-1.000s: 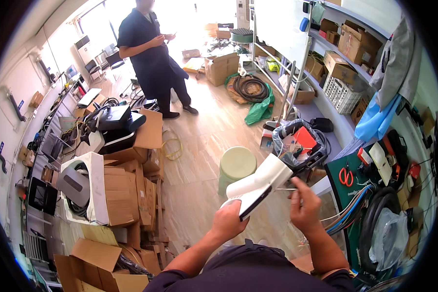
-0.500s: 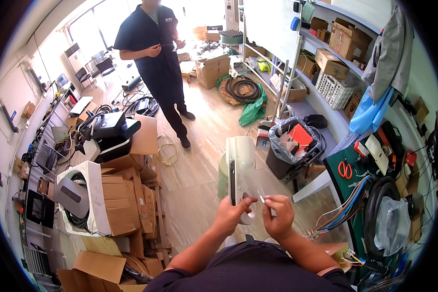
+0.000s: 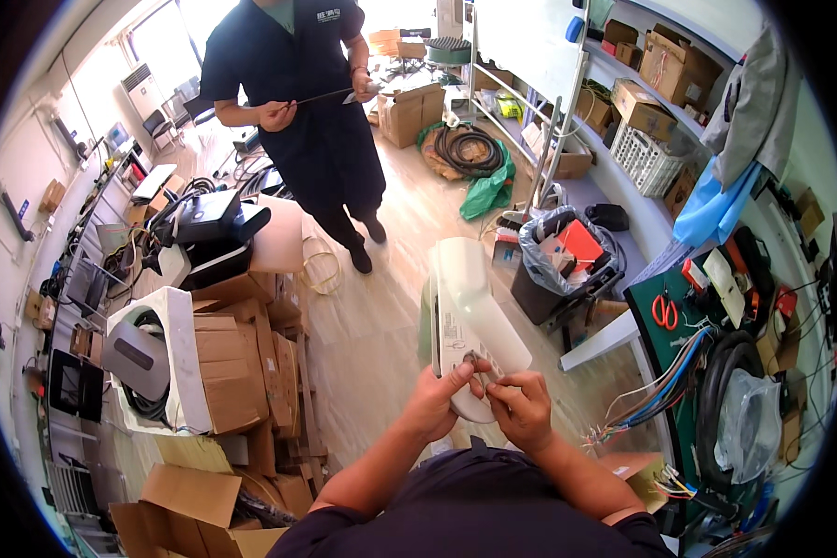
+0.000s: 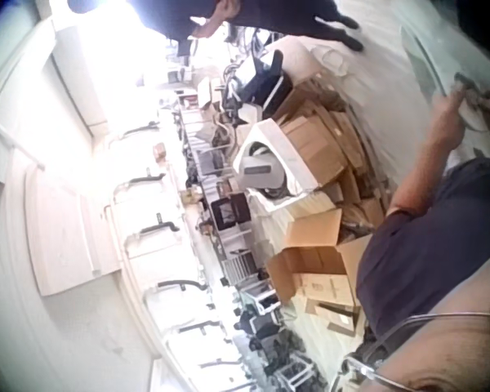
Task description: The person assembles a white plastic electronics housing by hand and with a screwdriver, reaches into a toolbox for parts, and eventually cuts wires with scissors.
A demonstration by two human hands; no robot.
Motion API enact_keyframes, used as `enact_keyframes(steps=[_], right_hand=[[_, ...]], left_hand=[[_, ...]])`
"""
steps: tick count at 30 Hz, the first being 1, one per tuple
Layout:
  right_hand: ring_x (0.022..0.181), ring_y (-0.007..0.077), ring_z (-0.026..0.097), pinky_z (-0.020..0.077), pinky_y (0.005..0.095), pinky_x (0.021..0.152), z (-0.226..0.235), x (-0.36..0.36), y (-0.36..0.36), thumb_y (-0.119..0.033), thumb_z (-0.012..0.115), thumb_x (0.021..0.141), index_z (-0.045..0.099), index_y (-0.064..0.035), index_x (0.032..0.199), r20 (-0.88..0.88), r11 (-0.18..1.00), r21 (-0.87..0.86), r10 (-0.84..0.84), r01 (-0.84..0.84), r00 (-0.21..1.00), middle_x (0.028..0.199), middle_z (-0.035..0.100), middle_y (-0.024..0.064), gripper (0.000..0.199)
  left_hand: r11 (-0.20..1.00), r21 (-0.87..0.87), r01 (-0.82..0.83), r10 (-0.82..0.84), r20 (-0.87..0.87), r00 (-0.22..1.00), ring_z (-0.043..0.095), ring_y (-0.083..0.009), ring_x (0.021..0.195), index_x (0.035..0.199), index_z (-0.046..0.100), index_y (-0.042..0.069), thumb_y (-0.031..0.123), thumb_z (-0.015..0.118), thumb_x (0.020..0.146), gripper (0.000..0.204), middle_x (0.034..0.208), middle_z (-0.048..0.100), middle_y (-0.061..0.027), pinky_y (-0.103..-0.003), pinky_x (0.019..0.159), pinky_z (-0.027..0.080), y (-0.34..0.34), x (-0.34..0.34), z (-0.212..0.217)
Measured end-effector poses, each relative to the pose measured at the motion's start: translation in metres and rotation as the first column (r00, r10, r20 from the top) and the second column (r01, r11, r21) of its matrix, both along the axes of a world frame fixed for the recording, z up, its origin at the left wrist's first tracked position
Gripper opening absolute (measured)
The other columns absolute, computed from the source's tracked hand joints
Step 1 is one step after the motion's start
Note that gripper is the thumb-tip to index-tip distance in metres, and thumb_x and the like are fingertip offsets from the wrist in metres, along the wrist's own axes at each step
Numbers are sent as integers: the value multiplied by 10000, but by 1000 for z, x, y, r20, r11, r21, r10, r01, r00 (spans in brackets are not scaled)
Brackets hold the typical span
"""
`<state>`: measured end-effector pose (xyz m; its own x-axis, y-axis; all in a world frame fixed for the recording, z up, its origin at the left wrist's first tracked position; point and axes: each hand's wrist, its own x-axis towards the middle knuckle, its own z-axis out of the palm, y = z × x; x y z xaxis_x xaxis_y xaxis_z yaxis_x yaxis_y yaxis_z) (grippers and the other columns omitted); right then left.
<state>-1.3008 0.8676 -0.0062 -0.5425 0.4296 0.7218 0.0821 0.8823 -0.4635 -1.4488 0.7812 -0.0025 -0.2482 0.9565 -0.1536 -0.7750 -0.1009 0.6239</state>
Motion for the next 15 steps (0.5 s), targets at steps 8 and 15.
enact_keyframes(steps=[8,15], right_hand=[[802,268,600,497,378,694,25,-8,9,20,723,731,687,-36,1002,59,998,56,-24,21,998,887,626,77,278],[910,253,625,520,345,776,139,-113,32,-57,707,779,606,-22,1179,18,933,352,71,-73,997,1073,595,94,415]], left_hand=[[972,-219,-89,1,-371,929,611,-154,781,1040,594,-1,144,646,902,207,889,613,-69,-313,733,520,-13,-5,-28],[898,-319,-303,30,-644,765,655,-182,783,973,574,-18,99,613,838,182,888,618,-88,-326,711,529,-32,-1,-43]])
